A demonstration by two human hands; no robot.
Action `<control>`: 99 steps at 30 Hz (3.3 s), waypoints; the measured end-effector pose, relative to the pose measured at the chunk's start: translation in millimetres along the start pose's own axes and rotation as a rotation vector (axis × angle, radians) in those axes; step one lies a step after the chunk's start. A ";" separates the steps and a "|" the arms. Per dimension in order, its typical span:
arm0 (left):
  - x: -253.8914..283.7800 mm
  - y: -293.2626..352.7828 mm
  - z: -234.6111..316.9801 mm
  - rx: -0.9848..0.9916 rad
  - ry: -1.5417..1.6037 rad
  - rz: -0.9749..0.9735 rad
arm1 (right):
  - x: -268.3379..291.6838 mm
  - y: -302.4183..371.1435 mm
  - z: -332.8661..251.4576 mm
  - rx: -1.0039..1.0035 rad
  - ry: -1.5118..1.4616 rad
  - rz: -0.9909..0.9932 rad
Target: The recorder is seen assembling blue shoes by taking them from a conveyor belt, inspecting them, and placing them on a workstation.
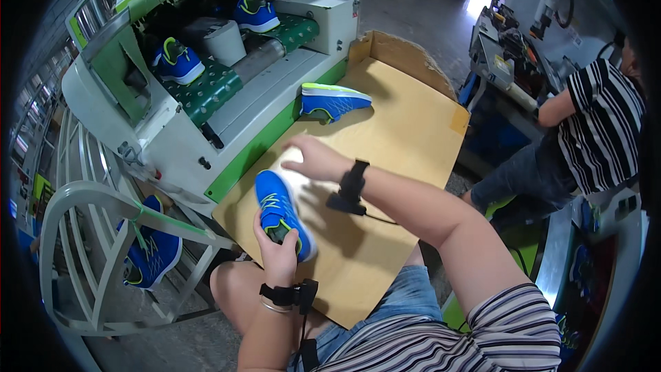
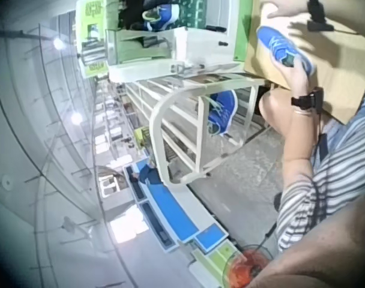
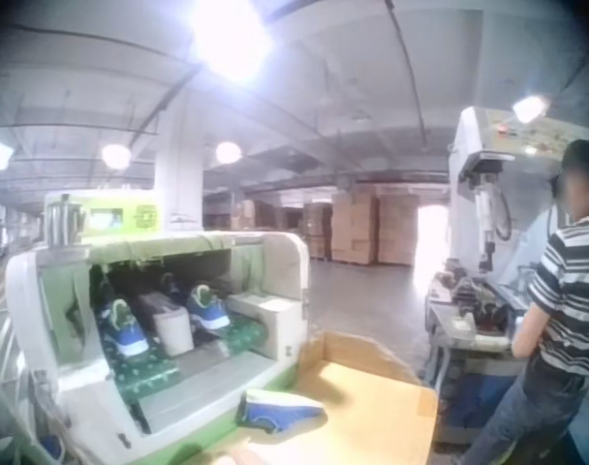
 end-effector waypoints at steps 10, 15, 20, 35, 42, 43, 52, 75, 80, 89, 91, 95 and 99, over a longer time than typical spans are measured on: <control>-9.2 -17.7 -19.7 -0.223 -0.451 -0.006 | 74.1 -131.3 129.3 -0.486 0.162 0.415; 4.5 -14.9 -18.7 -0.189 -0.487 0.046 | 30.6 -38.9 104.1 -0.083 0.087 0.608; -2.7 -13.7 -26.0 -0.223 -0.492 0.041 | 62.9 45.6 108.0 -0.234 0.138 0.796; -2.2 -15.2 -26.2 -0.244 -0.449 0.034 | 29.0 132.4 115.6 -0.328 -0.367 0.685; -4.2 -10.1 -16.1 -0.427 -0.459 -0.058 | 38.7 99.3 103.5 -0.653 -0.168 0.630; -4.0 -11.3 -16.6 -0.433 -0.444 -0.063 | 37.8 99.9 105.0 -0.584 -0.294 0.510; -9.8 -45.4 77.5 -0.117 0.246 0.002 | 17.3 213.4 29.2 -0.180 -0.385 0.005; -34.1 -89.9 59.6 -0.519 -0.707 -0.272 | 76.8 191.5 41.9 -0.533 -0.962 0.219; 9.8 -58.1 -60.5 -0.264 -0.777 -0.396 | 156.6 49.6 -12.3 -0.001 -0.742 0.491; -30.6 -59.6 -71.9 -0.007 -1.172 -0.667 | 141.5 -233.5 8.4 -0.026 0.093 0.574; -28.3 -52.1 -76.1 0.002 -1.141 -0.648 | 113.4 -234.8 10.3 0.025 0.105 0.563; -18.3 -51.5 -78.7 0.041 -1.175 -0.623 | 49.6 -182.9 42.3 -0.050 -0.010 0.383; -23.4 -57.9 -74.2 0.003 -1.137 -0.581 | -7.1 -82.6 120.6 -0.531 0.057 -0.179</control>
Point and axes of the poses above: each hand's wrist, its own y-axis away from the middle knuckle, its own x-axis out of the back of the hand, z = x × y, the point moved 4 cm from there along -y, towards the middle knuckle, and after that the axes turned 12 degrees about -x, right-handed, at the moved point
